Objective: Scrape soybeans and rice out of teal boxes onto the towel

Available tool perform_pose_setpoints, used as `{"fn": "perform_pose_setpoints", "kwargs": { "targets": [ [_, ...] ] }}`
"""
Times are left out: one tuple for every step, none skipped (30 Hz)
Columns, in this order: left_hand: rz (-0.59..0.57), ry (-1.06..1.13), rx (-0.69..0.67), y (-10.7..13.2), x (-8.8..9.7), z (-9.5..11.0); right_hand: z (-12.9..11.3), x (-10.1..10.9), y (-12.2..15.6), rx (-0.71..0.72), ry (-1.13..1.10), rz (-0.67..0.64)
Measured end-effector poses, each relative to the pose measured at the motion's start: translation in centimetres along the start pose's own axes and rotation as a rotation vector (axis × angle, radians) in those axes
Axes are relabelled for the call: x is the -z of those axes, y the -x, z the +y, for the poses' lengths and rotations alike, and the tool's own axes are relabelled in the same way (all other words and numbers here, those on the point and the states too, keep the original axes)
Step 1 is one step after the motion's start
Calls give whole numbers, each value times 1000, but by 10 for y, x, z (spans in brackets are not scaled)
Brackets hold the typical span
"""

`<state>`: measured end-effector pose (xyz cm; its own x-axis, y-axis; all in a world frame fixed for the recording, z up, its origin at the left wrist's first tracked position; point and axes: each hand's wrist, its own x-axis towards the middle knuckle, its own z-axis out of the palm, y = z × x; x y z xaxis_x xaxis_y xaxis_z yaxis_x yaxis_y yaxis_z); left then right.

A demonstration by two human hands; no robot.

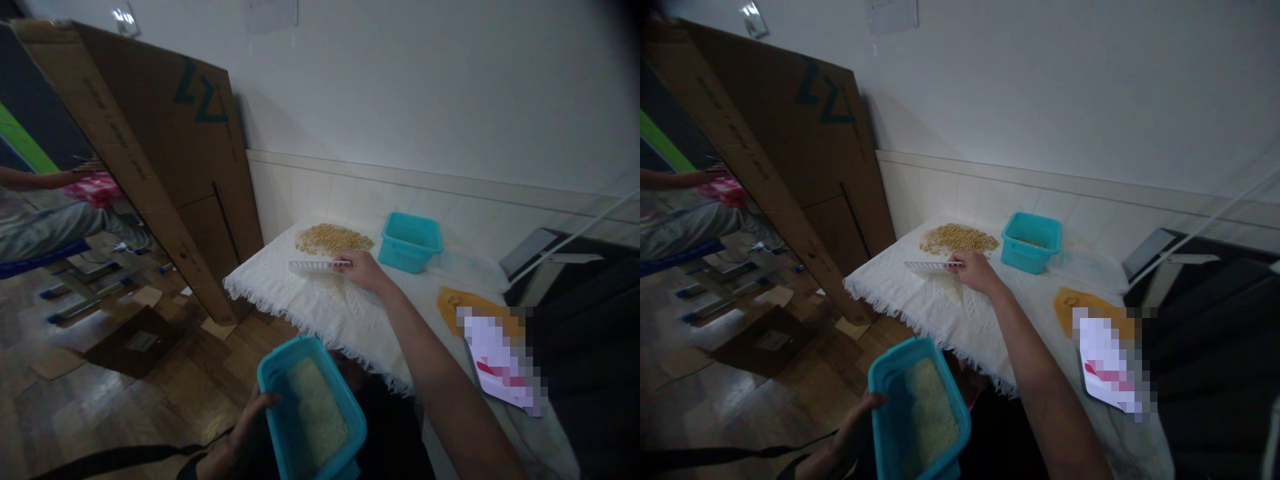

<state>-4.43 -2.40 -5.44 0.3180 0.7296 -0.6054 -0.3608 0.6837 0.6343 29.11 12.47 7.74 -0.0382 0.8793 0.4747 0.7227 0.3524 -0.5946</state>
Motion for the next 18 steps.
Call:
{"fn": "perform_pose_setpoints", "kwargs": {
  "targets": [
    [-8, -4, -12, 3, 1, 1, 1, 1, -1, -3, 8, 13],
    [-10, -11, -30, 6, 2, 1, 2, 1, -1, -9, 16, 30],
    [-17, -18, -55, 10, 3, 2, 3, 0, -2, -17, 23, 51],
    [-23, -20, -75, 13, 4, 2, 4, -1, -3, -24, 29, 71],
    [-28, -18, -91, 15, 5, 3, 5, -3, -3, -29, 34, 88],
    [-26, -13, -103, 16, 6, 2, 5, -5, -3, -31, 37, 99],
    [-19, -8, -105, 16, 6, 2, 6, -7, -3, -30, 41, 102],
    [-10, -5, -104, 14, 5, 1, 6, -10, -2, -27, 43, 97],
    [2, -6, -98, 11, 5, 0, 6, -12, -1, -23, 45, 87],
    [17, -9, -88, 7, 4, 0, 6, -14, 0, -18, 47, 75],
    [32, -15, -76, 2, 4, -1, 6, -15, 1, -13, 49, 62],
    [52, -20, -60, -3, 5, -2, 5, -15, 2, -7, 50, 52],
    [69, -24, -39, -8, 6, -2, 4, -16, 3, -2, 51, 43],
    [84, -26, -15, -12, 7, -2, 3, -15, 3, 4, 51, 34],
    [94, -27, 12, -16, 8, -2, 1, -15, 3, 10, 51, 24],
    [100, -28, 38, -19, 10, -2, -2, -14, 3, 16, 52, 15],
    [101, -27, 58, -21, 12, -2, -4, -12, 2, 20, 53, 7],
    [96, -23, 67, -22, 14, -1, -7, -10, 1, 21, 55, 2]
  ]
}}
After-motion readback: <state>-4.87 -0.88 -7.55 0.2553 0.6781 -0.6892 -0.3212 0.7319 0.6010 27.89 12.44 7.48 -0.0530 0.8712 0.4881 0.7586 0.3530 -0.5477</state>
